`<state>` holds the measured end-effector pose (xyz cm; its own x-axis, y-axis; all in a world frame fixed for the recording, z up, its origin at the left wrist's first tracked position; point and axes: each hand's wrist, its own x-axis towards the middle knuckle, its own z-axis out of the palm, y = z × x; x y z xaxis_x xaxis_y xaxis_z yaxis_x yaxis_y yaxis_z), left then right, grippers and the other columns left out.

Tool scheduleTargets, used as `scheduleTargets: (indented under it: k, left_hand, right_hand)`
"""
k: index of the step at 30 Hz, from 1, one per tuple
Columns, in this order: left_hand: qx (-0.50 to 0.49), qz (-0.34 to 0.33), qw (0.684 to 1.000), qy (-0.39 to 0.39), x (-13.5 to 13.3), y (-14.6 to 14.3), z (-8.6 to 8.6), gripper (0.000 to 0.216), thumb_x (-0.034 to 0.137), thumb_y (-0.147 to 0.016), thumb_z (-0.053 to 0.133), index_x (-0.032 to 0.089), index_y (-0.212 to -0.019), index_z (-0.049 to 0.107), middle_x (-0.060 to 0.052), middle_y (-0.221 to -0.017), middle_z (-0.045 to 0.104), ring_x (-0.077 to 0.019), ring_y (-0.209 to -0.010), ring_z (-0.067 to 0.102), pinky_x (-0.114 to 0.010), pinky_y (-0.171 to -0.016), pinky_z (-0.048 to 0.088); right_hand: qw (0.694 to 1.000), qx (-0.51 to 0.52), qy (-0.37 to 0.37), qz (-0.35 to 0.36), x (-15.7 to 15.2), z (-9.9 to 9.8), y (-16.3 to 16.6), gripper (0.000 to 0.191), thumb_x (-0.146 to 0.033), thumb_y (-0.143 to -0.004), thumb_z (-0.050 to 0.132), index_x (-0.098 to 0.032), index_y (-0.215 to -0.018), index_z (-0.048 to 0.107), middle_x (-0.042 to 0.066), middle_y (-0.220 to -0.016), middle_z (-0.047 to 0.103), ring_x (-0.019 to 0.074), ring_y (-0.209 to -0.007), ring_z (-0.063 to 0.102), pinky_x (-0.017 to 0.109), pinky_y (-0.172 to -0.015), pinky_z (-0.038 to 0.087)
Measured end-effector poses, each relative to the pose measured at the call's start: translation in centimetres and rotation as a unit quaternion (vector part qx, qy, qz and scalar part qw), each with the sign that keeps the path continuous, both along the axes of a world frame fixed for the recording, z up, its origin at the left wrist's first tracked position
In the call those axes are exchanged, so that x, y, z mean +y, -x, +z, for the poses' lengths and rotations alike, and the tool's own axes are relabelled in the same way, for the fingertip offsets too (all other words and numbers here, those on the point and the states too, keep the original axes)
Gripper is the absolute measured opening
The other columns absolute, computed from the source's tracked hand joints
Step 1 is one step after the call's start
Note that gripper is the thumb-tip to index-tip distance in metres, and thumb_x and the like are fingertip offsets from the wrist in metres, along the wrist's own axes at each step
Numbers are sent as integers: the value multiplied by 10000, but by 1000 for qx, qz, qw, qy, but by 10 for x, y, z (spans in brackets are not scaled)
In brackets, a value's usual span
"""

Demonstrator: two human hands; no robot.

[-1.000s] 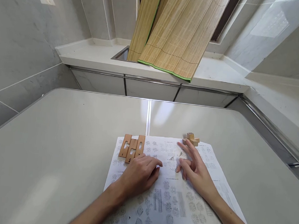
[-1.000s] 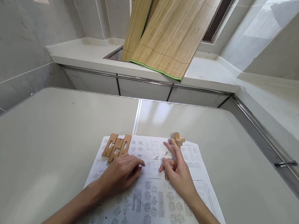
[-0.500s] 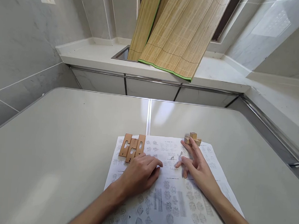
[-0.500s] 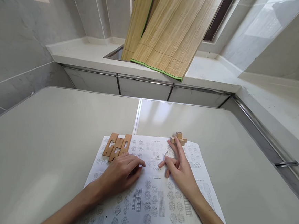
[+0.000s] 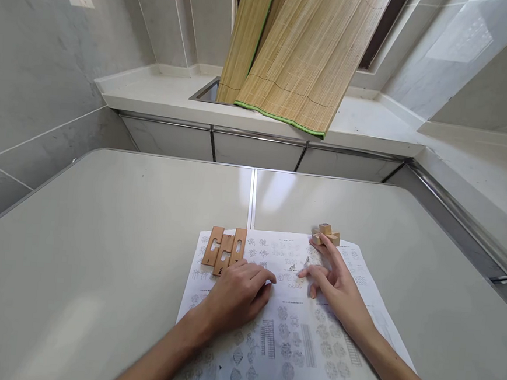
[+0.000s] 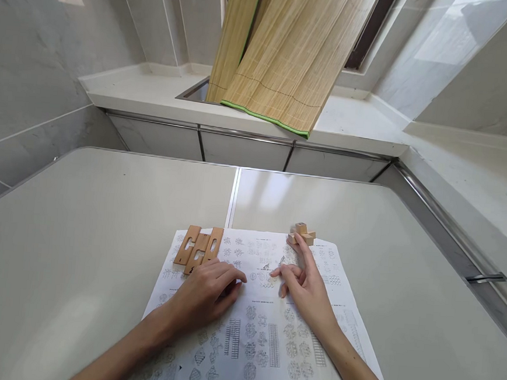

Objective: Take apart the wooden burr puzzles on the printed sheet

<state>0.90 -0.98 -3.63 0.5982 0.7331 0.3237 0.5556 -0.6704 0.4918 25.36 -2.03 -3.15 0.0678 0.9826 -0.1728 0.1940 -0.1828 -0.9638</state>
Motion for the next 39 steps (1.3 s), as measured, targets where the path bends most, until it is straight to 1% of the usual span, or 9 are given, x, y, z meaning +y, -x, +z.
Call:
scheduleTargets:
  k: [4, 8, 13, 18, 22, 28, 31, 35, 39]
  left_hand:
    - [-1, 0, 1000, -2, 0, 0, 0, 144, 115, -989, 517, 186, -992, 642, -30, -924, 769, -179, -737, 668, -327, -717, 492]
    - [1, -3, 1000, 1, 0, 0, 1, 150, 117, -993, 510, 182, -1002, 645, -33, -929, 770, -178, -737, 666, -324, -714, 489]
    - [4, -2, 1000, 6, 0, 0, 0, 144, 123, -992, 519, 184, -1002, 650, -34, -932, 769, -181, -748, 670, -329, -723, 496]
    - [6, -1, 1000, 8, 0, 0, -2, 151, 123, -993, 516, 181, -1006, 654, -40, -926, 765, -184, -752, 669, -331, -730, 504]
    - [6, 0, 1000, 3, 0, 0, 0, 144, 119, -989, 522, 184, -996, 649, -34, -924, 767, -181, -740, 666, -327, -718, 499]
    - [4, 2, 1000, 4, 0, 1, 0, 127, 130, -992, 533, 190, -998, 644, -31, -922, 768, -183, -743, 672, -323, -717, 493]
    - [10, -2, 1000, 8, 0, 1, -1, 131, 134, -1000, 525, 191, -1002, 643, -35, -925, 766, -184, -749, 675, -316, -717, 493]
    - [8, -1, 1000, 4, 0, 0, 0, 126, 138, -1001, 530, 190, -1000, 644, -33, -922, 767, -183, -749, 680, -322, -728, 499]
    - [4, -2, 1000, 1, 0, 0, 2, 131, 135, -1000, 523, 187, -1002, 643, -39, -935, 772, -182, -756, 688, -325, -731, 503]
  right_hand:
    - [1000, -9, -4, -6, -1, -2, 1, 703, -507, -966, 636, -382, -1595, 347, 90, -1281, 719, 117, -504, 576, 392, -668, 574]
    - [1000, -15, -7, -9, -1, -2, 2, 652, -516, -961, 634, -362, -1544, 386, 74, -1210, 728, 121, -513, 583, 364, -636, 559]
    - [1000, -19, -11, -3, -2, -5, 2, 565, -514, -971, 618, -327, -1467, 421, 16, -953, 735, 140, -513, 577, 340, -612, 534]
    - [1000, -12, -20, -5, -3, -5, 4, 463, -521, -981, 615, -318, -1369, 467, 9, -956, 720, 129, -514, 554, 322, -596, 519]
    - [1000, -5, -18, -12, -3, -4, 4, 373, -551, -997, 611, -317, -1252, 474, -20, -890, 697, 127, -507, 537, 306, -586, 508]
    - [999, 34, -12, -9, -3, 1, 5, 329, -605, -1025, 558, -292, -1070, 465, -54, -689, 632, 136, -498, 513, 283, -562, 484]
    - [999, 42, -12, 5, -2, 2, 5, 350, -611, -1027, 556, -274, -976, 476, -43, -668, 624, 134, -493, 494, 279, -548, 469]
    - [999, 41, -14, 27, 1, -4, 3, 378, -620, -998, 608, -269, -953, 475, -22, -749, 662, 127, -504, 474, 270, -532, 436]
    - [997, 58, -8, 40, 0, -7, 1, 401, -629, -969, 651, -275, -987, 463, -34, -742, 629, 139, -528, 486, 267, -522, 417]
